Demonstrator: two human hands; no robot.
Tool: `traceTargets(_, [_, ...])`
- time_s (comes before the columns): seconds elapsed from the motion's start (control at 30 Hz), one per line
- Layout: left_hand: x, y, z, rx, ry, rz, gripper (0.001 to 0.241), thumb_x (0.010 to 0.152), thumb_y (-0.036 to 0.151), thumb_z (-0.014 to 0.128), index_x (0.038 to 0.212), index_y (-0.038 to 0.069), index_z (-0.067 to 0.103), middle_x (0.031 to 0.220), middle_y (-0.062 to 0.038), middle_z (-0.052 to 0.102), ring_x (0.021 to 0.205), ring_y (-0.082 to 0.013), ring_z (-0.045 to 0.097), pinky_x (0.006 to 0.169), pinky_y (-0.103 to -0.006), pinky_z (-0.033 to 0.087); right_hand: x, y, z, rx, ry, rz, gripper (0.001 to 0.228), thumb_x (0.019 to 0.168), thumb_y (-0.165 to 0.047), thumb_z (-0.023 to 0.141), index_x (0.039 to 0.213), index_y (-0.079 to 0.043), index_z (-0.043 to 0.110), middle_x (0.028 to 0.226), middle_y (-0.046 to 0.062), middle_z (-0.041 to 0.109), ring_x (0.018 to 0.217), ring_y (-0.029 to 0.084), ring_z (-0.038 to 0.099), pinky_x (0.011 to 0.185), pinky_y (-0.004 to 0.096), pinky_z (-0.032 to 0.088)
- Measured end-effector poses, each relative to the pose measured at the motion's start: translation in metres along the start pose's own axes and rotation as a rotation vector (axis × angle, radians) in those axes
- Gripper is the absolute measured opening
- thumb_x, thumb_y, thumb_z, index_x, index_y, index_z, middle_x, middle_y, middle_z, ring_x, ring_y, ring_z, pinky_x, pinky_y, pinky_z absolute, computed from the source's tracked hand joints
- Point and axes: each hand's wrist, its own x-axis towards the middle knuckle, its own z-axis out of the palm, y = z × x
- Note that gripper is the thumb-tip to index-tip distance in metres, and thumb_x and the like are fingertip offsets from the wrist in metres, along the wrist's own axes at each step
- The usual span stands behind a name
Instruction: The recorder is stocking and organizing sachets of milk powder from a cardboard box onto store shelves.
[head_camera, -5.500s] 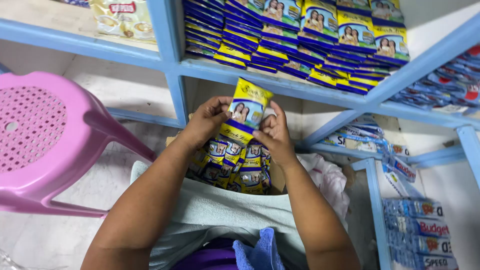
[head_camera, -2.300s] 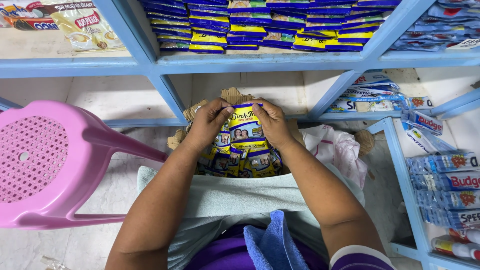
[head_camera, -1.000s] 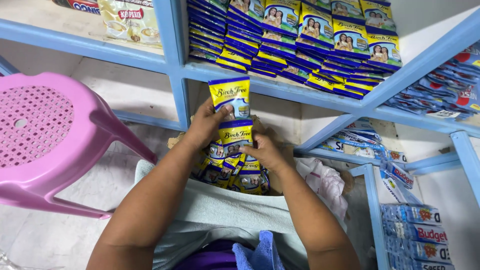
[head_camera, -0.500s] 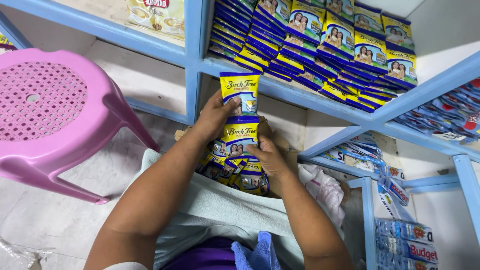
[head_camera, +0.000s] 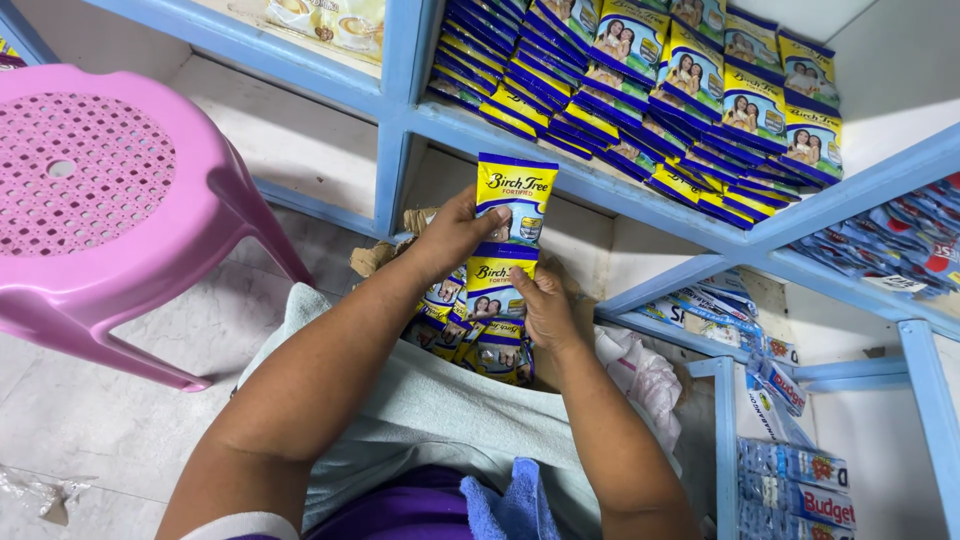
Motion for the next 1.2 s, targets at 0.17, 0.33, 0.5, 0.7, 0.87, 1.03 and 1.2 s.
traceTargets(0.17, [-0.001,0.002,0.001,0.022,-0.029,-0.015,0.033,0.101,0.021,0.064,0.128,0.003,0.058,0.110,-0.008,0.074,0.098,-0.0126,0.070,0.088,-0.0304,0.059,-0.004,-0.018,0.020,0.055,0.002,-0.004,0.040,0.104,-0.035,0.058,0.130,-0.005,0.064,0.126,0.008,0.070,0.117,0.017,0.065,0.105,0.036,0.050])
traceTargets(0.33, [-0.002,0.004,0.002,0.071,-0.031,-0.016,0.033,0.101,0.022,0.064,0.128,0.004,0.058,0.110,-0.008,0.074,0.097,-0.0123,0.071,0.088,-0.0301,0.059,-0.004,-0.017,0.018,-0.016,-0.016,-0.031,0.043,0.108,-0.037,0.056,0.131,-0.002,0.064,0.127,0.010,0.070,0.117,0.017,0.064,0.105,0.036,0.049])
traceTargets(0.5, [-0.001,0.003,0.003,0.102,-0.034,-0.033,0.033,0.101,0.023,0.063,0.128,0.004,0.058,0.109,-0.008,0.075,0.097,-0.0122,0.071,0.088,-0.0303,0.060,-0.004,-0.014,0.015,0.075,0.005,0.098,0.040,0.103,-0.034,0.063,0.127,-0.001,0.064,0.122,0.012,0.072,0.115,0.021,0.067,0.104,0.039,0.052])
traceTargets(0.7, [-0.002,-0.006,0.015,0.176,-0.053,-0.057,0.034,0.100,0.021,0.064,0.130,0.004,0.059,0.109,-0.009,0.075,0.098,-0.0131,0.070,0.089,-0.0313,0.058,-0.006,-0.003,0.028,-0.063,0.059,0.112,0.045,0.087,-0.004,0.078,0.128,-0.004,0.061,0.119,0.011,0.071,0.113,0.022,0.069,0.101,0.041,0.057])
traceTargets(0.87, [0.000,-0.012,0.012,0.171,-0.083,-0.005,0.034,0.101,0.020,0.064,0.130,0.003,0.058,0.112,-0.009,0.075,0.102,-0.0130,0.071,0.092,-0.0310,0.058,-0.006,-0.017,0.032,-0.022,0.036,0.099,0.051,0.081,0.001,0.080,0.128,-0.004,0.061,0.118,0.012,0.072,0.110,0.024,0.071,0.098,0.042,0.059])
traceTargets(1.03, [0.000,-0.007,0.009,0.087,-0.078,0.022,0.034,0.101,0.020,0.063,0.130,0.004,0.058,0.112,-0.009,0.075,0.100,-0.0139,0.071,0.091,-0.0322,0.059,-0.013,-0.031,0.038,-0.049,-0.055,0.171,0.051,0.081,-0.003,0.082,0.128,-0.001,0.061,0.118,0.015,0.074,0.111,0.026,0.072,0.100,0.042,0.059])
traceTargets(1.2, [0.001,-0.004,0.009,0.121,-0.067,-0.029,0.033,0.101,0.022,0.063,0.128,0.004,0.060,0.110,-0.010,0.075,0.098,-0.0139,0.071,0.089,-0.0324,0.059,-0.015,-0.039,0.035,-0.190,-0.117,0.189,0.050,0.084,-0.006,0.079,0.130,-0.002,0.061,0.119,0.012,0.073,0.112,0.022,0.070,0.102,0.038,0.055])
